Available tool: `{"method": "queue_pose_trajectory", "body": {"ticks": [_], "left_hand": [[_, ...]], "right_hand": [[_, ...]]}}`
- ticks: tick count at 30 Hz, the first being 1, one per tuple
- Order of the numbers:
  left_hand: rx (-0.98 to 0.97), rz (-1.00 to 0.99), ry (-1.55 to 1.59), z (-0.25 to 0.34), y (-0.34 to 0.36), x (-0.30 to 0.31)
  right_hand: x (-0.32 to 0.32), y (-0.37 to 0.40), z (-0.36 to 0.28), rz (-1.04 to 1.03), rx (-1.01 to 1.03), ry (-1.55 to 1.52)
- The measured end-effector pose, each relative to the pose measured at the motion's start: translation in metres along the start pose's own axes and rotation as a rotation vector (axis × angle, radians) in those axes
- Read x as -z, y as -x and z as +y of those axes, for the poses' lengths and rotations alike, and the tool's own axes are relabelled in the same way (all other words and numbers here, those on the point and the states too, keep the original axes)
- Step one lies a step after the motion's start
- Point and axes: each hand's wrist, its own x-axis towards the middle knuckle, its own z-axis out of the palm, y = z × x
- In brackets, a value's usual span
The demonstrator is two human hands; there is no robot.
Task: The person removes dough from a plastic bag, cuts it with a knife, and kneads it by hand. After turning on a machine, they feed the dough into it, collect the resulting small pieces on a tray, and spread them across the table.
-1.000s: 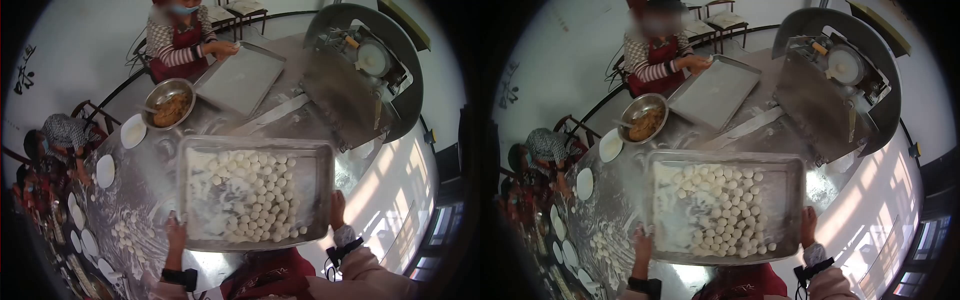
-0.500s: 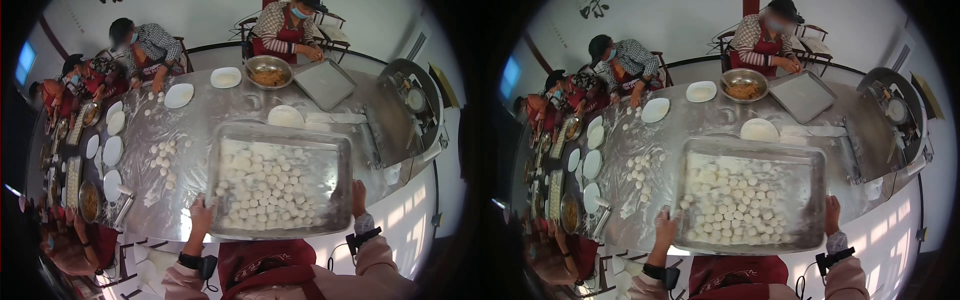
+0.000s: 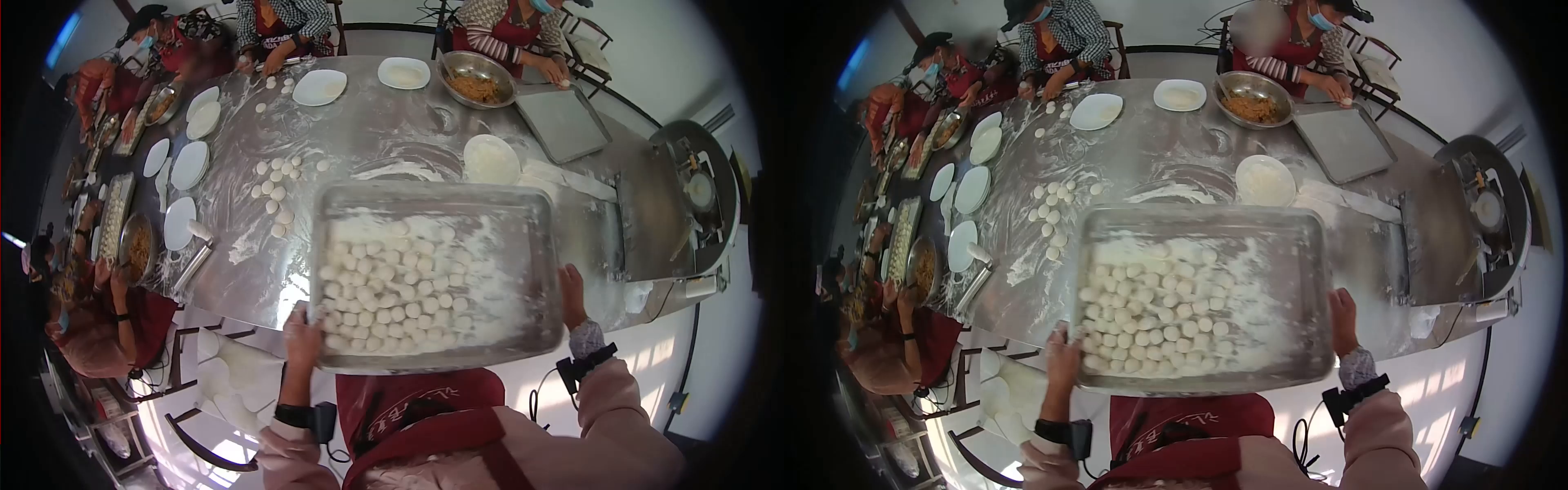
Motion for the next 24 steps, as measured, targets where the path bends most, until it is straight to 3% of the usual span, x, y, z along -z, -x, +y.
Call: {"method": "queue_pose_trajectory", "body": {"ticks": [1,2,3,4,5,6,7,8,9,10,11,12,13,14,15,17,18,20,21,23,24], "left_hand": [[0.103,-0.152,0.188,0.026,0.012,0.004],[0.110,-0.154,0.190,0.002,0.016,-0.009],[0.013,0.020,0.050,-0.045,0.020,-0.029],[-0.078,0.194,-0.091,-0.081,0.026,-0.034],[0.175,0.105,0.328,-0.097,0.032,-0.006],[0.173,0.342,0.133,-0.090,0.047,0.021],[0.224,0.181,0.232,-0.118,0.052,0.055],[0.264,0.351,0.177,-0.158,0.061,0.062],[0.392,0.251,0.246,-0.147,0.069,0.086],[0.401,0.240,0.241,-0.151,0.068,0.084],[0.417,0.233,0.246,-0.157,0.067,0.075],[0.303,0.341,0.265,-0.123,0.065,0.048],[0.191,0.445,0.282,-0.093,0.061,0.020],[-0.216,0.426,-0.101,-0.138,0.055,-0.031],[-0.373,0.538,-0.402,-0.129,0.048,-0.072],[0.185,0.010,0.127,-0.017,0.054,-0.053],[0.191,0.024,0.134,-0.028,0.054,-0.061],[0.087,0.254,0.176,-0.065,0.066,-0.084],[0.090,0.264,0.171,-0.078,0.074,-0.076],[0.258,0.236,0.545,-0.106,0.085,-0.043],[0.258,0.245,0.530,-0.110,0.091,-0.029]], "right_hand": [[0.019,-0.005,0.013,0.012,-0.100,-0.009],[0.011,-0.009,0.006,0.041,0.378,0.460],[-0.005,-0.011,-0.008,0.070,0.864,0.922],[-0.037,-0.021,0.024,0.195,0.870,0.780],[-0.076,-0.028,0.055,0.316,0.867,0.630],[-0.116,-0.018,0.033,0.199,0.603,0.458],[-0.157,-0.009,-0.004,0.083,0.345,0.281],[-0.174,0.003,-0.048,-0.117,0.115,0.174],[-0.180,0.012,-0.077,-0.319,-0.118,0.071],[-0.179,0.013,-0.069,-0.329,-0.113,0.065],[-0.170,0.013,-0.049,-0.172,0.093,0.103],[-0.157,0.009,-0.021,-0.016,0.299,0.140],[-0.130,-0.016,0.034,0.052,0.266,0.169],[-0.084,-0.022,0.045,0.123,0.685,0.527],[-0.044,-0.030,0.026,0.035,0.569,0.498],[0.012,-0.058,0.042,-0.039,0.074,0.382],[0.004,-0.058,0.035,-0.048,0.089,0.381],[-0.023,-0.051,0.026,-0.006,0.158,0.363],[-0.047,-0.051,0.037,-0.033,0.482,0.456],[-0.092,-0.033,0.016,-0.202,0.166,0.332],[-0.106,-0.027,0.014,-0.209,0.164,0.317]]}}
